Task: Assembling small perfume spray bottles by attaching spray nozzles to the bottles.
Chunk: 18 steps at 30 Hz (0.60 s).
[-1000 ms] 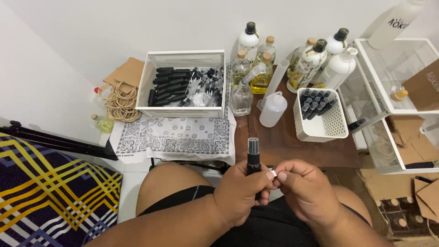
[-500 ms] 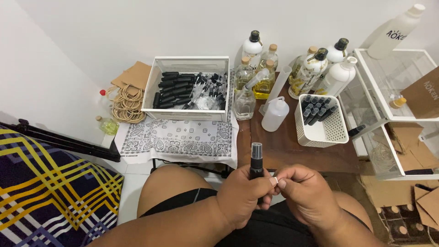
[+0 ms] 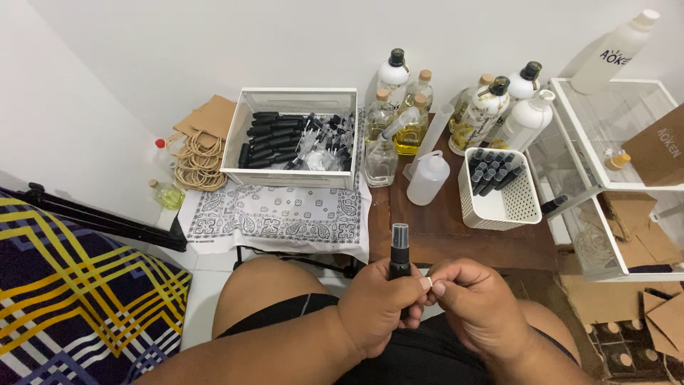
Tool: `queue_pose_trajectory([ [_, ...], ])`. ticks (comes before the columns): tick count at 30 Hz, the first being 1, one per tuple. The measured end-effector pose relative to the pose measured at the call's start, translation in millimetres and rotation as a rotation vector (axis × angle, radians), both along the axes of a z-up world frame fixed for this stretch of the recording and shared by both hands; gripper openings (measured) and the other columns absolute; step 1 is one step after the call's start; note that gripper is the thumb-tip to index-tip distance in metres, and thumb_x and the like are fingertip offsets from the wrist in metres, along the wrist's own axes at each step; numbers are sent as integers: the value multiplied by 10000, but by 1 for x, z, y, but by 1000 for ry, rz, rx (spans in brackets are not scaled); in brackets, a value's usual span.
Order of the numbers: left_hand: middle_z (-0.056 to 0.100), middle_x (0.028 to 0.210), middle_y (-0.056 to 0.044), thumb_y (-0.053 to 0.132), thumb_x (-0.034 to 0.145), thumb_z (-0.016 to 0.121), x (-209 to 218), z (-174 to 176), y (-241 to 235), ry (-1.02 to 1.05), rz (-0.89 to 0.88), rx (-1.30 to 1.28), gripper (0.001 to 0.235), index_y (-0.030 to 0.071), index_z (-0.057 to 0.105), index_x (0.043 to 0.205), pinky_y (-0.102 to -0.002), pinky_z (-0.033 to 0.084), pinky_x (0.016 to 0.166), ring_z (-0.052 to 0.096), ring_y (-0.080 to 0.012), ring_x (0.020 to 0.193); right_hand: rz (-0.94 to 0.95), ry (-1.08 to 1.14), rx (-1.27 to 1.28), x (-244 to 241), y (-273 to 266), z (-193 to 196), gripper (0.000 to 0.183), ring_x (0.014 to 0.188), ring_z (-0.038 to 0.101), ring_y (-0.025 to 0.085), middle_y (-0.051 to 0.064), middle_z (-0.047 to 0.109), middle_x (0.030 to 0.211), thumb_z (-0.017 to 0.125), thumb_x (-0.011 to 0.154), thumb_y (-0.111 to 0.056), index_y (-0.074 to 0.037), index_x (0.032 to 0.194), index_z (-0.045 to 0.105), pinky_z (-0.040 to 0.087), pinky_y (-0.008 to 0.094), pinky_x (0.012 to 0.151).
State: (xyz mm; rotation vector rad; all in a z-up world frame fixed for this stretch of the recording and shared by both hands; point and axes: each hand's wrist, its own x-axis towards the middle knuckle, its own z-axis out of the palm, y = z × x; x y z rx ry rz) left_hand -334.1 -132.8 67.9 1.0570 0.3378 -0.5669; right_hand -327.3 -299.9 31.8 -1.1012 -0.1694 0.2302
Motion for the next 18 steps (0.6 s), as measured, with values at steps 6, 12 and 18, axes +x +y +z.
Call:
queue_pose_trajectory([
  [6,613,696,-62,105,874,680,-1,10,3,22,-11,-19,138,100,597,764,-226,419,472,520,-98,523,-19,9,12,-2,-1,-3,83,614,711,359,237,710,722,732,860,-6,75,845,723,624,452,578],
  [12,608,693,-46,130,880,676,-2,2,0,24,-12,-25,120,110,600,789,-228,407,473,511,-88,517,-19,-31,-9,-1,-3,-7,116,629,699,339,235,708,723,741,860,-33,77,836,716,607,439,577],
  [18,593,689,-57,95,867,691,-2,8,0,32,12,-11,126,111,589,796,-246,426,476,525,-114,527,1,-42,25,-3,2,4,113,557,696,382,216,667,697,728,870,-36,65,829,698,631,502,503],
])
